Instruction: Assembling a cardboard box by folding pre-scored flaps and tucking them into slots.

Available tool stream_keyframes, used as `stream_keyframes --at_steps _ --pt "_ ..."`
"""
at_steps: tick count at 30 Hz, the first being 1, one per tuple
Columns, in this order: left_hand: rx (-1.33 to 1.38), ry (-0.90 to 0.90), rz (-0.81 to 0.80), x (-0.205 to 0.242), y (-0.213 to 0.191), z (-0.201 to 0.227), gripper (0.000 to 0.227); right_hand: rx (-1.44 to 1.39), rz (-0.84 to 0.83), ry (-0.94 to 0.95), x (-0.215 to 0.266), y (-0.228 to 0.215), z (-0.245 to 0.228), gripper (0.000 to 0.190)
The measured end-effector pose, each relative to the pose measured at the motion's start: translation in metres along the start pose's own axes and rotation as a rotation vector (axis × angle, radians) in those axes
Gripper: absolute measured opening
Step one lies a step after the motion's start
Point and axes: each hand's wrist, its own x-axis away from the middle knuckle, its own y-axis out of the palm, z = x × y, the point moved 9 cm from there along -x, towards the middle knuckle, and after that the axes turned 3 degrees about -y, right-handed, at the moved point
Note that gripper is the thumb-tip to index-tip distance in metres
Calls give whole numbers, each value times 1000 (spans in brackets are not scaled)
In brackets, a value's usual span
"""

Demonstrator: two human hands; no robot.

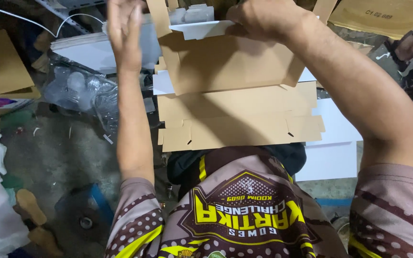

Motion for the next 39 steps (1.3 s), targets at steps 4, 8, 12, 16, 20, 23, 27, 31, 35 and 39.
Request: stream_keyframes --at_steps 4,8,12,16,20,23,27,31,35,39 --pt "-945 444 29 -5 64 72 18 39 34 -7 -3 1 -1 37" --pt "-1524 522 -382 -7 124 31 41 132 77 -25 -1 -2 -2 33" --pt "-1644 460 -406 -12 114 -12 31 86 141 -32 6 -5 -4 29" --pt "-1597 428 -410 -13 111 -18 34 7 214 19 11 -14 -8 22" --pt "-1598 469 -402 -11 110 -17 27 256 439 36 8 -41 -40 14" --pt "-1656 476 -428 -11 114 -9 8 287 533 -53 -5 -44 -61 14" --pt "-1596 426 -467 -6 117 11 16 320 599 -20 5 -48 -67 12" --pt "-1533 400 -457 -3 108 13 10 350 550 1 24 -49 -58 20" --pt "-1568 413 -462 0 103 5 14 356 596 22 59 -56 -47 28" --pt "-1562 454 -453 0 105 5 15 234 528 1 86 -45 -28 22"
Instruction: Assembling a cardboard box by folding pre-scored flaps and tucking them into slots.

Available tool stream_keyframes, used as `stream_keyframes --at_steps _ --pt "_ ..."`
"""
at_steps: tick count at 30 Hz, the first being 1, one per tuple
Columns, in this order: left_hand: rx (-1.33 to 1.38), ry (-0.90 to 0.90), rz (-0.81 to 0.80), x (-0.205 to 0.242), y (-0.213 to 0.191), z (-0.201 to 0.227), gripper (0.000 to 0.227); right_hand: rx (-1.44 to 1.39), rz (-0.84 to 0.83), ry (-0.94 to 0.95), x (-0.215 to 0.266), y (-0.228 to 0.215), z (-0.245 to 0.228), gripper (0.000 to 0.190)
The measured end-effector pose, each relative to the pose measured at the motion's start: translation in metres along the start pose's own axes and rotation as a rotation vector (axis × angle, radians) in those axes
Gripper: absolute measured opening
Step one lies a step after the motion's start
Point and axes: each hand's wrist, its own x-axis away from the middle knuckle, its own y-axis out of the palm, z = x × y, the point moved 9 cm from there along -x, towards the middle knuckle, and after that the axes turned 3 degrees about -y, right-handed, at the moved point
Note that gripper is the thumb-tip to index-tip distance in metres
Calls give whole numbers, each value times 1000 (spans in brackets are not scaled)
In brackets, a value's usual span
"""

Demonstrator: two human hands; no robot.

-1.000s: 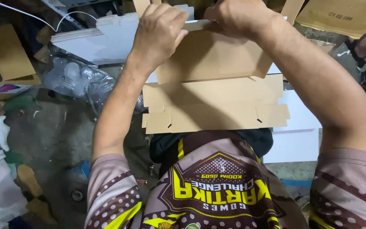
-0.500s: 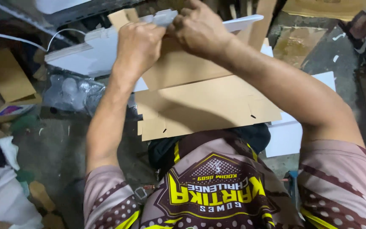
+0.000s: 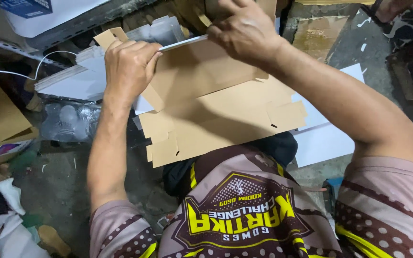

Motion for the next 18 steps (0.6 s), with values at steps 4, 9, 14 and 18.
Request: stream_keyframes --at_steps 4,9,14,18 --pt "22 4 10 0 -2 1 12 69 -48 85 31 3 18 19" --pt "44 -1 11 -4 -7 3 7 194 77 160 54 -23 32 30" --pt "83 -39 -13 -2 -4 0 10 416 -252 233 81 19 55 43" --pt "88 -37 6 -2 -8 0 10 360 -350 275 94 28 66 41"
